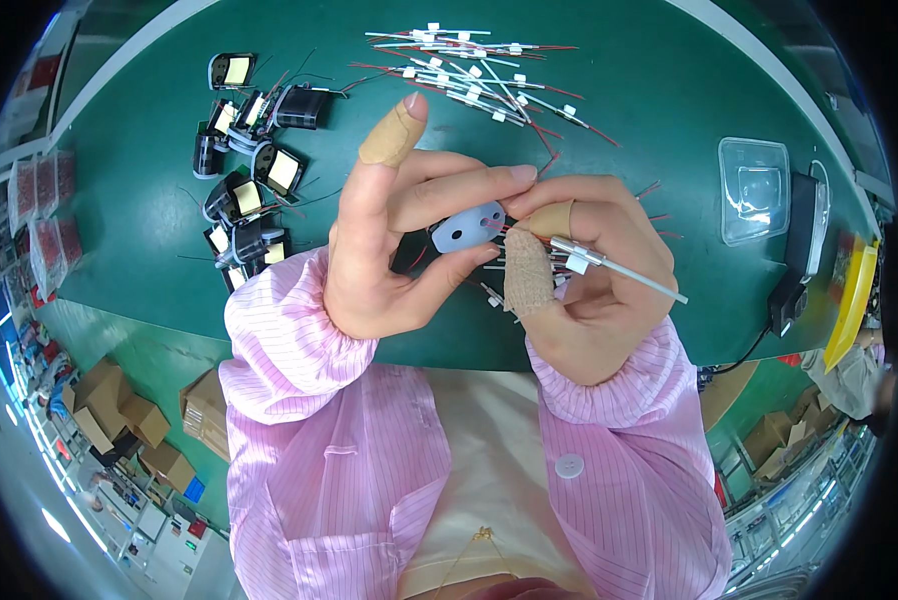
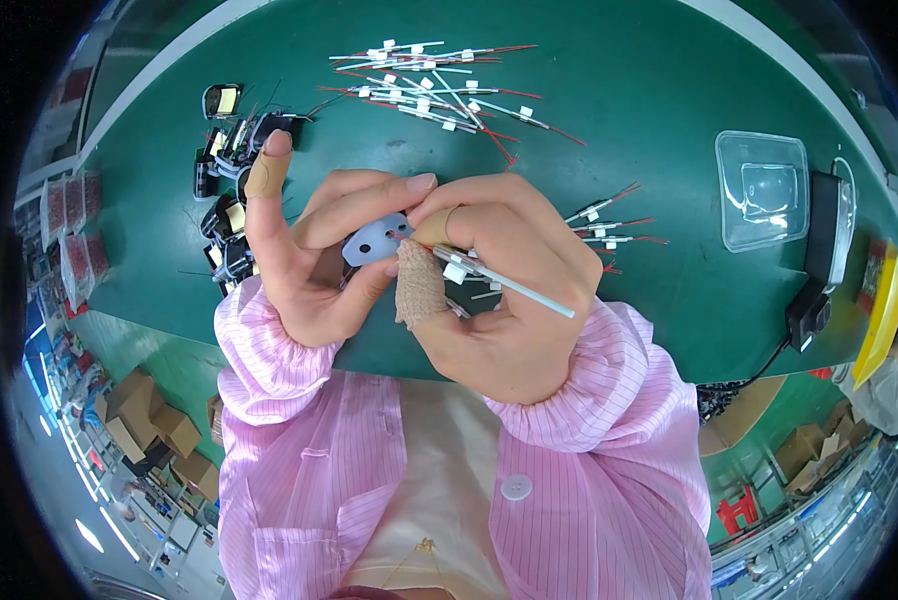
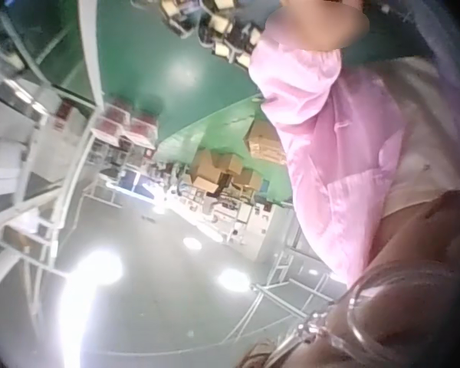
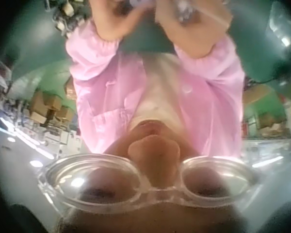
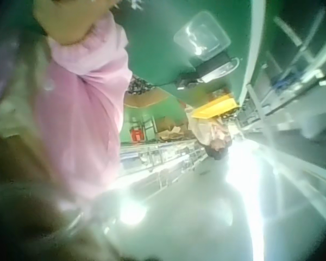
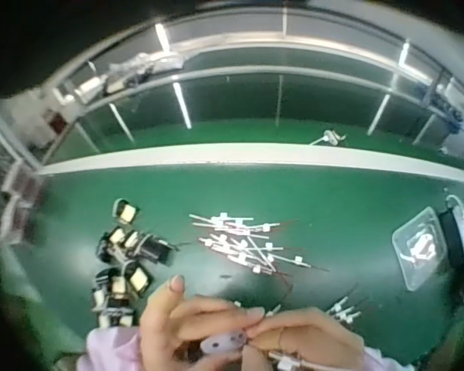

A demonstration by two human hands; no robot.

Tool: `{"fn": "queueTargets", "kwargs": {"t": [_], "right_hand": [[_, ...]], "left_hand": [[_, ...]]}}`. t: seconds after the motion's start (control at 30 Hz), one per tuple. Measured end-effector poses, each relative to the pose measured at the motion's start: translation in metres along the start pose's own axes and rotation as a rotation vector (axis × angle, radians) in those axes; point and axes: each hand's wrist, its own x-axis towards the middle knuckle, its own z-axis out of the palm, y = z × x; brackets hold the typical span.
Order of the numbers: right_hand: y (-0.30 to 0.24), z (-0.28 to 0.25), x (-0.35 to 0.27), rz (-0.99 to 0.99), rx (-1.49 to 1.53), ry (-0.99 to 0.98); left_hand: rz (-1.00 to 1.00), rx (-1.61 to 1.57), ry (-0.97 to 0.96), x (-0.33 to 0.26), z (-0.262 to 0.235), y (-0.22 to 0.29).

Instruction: The person inserts white plastic connectors into small black cylindrical electronic components on a green workbench. They handle the items one at a time, picking up a component and a connector, aligning them, and pushing the connector into the component's port.

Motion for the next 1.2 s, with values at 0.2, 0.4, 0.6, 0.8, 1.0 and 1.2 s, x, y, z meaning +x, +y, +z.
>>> {"fn": "queueTargets", "kwargs": {"t": [0.2, 0.4, 0.6, 0.8, 1.0, 1.2], "right_hand": [[0.000, 0.003, -0.001, -0.007, 0.001, 0.023], [0.004, 0.003, -0.001, -0.065, -0.016, 0.034], [0.005, 0.002, 0.000, -0.094, -0.012, 0.031], [0.004, 0.002, -0.001, -0.087, -0.024, 0.029], [0.002, 0.001, 0.000, -0.065, -0.027, 0.013], [0.003, -0.001, 0.001, -0.084, -0.019, -0.009]], "left_hand": [[0.128, -0.051, 0.167, 0.000, 0.010, -0.009], [0.118, -0.046, 0.168, 0.000, 0.011, -0.008], [0.176, -0.015, 0.187, 0.000, 0.012, -0.010], [0.236, 0.018, 0.197, 0.001, 0.013, -0.013], [0.229, 0.010, 0.195, 0.002, 0.013, -0.011], [0.130, 0.014, 0.056, -0.001, 0.004, -0.007]]}}
